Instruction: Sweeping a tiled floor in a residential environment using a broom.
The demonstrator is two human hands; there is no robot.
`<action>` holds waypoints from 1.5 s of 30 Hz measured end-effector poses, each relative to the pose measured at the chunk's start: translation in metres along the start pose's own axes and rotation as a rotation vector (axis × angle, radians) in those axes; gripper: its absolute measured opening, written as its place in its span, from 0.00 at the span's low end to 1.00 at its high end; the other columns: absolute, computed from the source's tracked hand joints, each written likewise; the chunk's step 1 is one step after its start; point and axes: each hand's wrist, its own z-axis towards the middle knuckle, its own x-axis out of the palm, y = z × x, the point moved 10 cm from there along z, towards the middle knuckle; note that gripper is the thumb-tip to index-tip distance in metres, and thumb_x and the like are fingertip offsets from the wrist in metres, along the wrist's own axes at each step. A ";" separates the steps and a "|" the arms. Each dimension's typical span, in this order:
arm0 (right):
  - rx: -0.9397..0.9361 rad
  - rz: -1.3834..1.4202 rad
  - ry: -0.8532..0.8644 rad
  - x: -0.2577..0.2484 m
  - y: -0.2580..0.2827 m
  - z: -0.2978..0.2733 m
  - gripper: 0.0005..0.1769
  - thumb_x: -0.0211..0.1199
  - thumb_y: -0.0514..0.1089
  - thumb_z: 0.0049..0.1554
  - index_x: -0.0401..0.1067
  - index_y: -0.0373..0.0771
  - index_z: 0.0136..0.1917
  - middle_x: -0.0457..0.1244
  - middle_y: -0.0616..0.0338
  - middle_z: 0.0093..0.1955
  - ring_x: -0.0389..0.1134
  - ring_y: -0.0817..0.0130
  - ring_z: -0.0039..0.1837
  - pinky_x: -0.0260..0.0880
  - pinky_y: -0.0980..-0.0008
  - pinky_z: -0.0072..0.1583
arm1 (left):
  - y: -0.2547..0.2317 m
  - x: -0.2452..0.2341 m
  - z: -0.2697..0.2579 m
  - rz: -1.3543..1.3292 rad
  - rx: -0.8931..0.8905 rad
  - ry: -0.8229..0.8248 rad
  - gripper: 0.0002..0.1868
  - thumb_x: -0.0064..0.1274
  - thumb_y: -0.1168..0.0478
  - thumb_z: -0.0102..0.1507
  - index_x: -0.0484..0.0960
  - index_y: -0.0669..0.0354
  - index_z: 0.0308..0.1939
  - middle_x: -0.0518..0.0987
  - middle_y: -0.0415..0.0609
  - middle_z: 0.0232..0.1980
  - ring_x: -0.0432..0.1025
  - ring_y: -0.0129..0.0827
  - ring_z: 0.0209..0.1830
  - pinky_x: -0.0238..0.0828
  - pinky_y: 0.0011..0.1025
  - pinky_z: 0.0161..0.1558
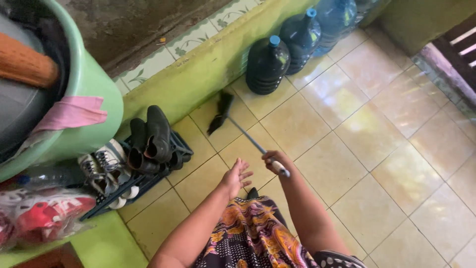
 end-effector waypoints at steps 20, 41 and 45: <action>-0.055 -0.274 0.017 0.118 -0.014 -0.053 0.19 0.61 0.35 0.55 0.73 0.27 0.59 0.67 0.51 0.36 0.67 0.66 0.32 0.69 0.68 0.33 | 0.008 -0.019 0.040 0.042 -0.006 0.019 0.37 0.38 0.33 0.73 0.69 0.62 0.70 0.73 0.62 0.68 0.69 0.41 0.56 0.73 0.38 0.50; 0.006 -0.431 -0.176 -0.209 -0.041 -0.038 0.17 0.68 0.39 0.52 0.76 0.41 0.55 0.59 0.58 0.30 0.59 0.67 0.28 0.62 0.63 0.32 | 0.021 -0.014 -0.029 0.258 -0.006 0.090 0.37 0.39 0.37 0.69 0.64 0.52 0.76 0.71 0.43 0.74 0.69 0.34 0.64 0.69 0.37 0.58; 0.005 -0.185 -0.329 -0.275 -0.005 -0.112 0.18 0.65 0.34 0.48 0.76 0.37 0.54 0.65 0.55 0.37 0.64 0.67 0.34 0.66 0.64 0.35 | 0.014 -0.037 -0.039 0.262 0.021 0.097 0.34 0.41 0.39 0.69 0.65 0.51 0.75 0.73 0.42 0.72 0.70 0.32 0.62 0.68 0.35 0.56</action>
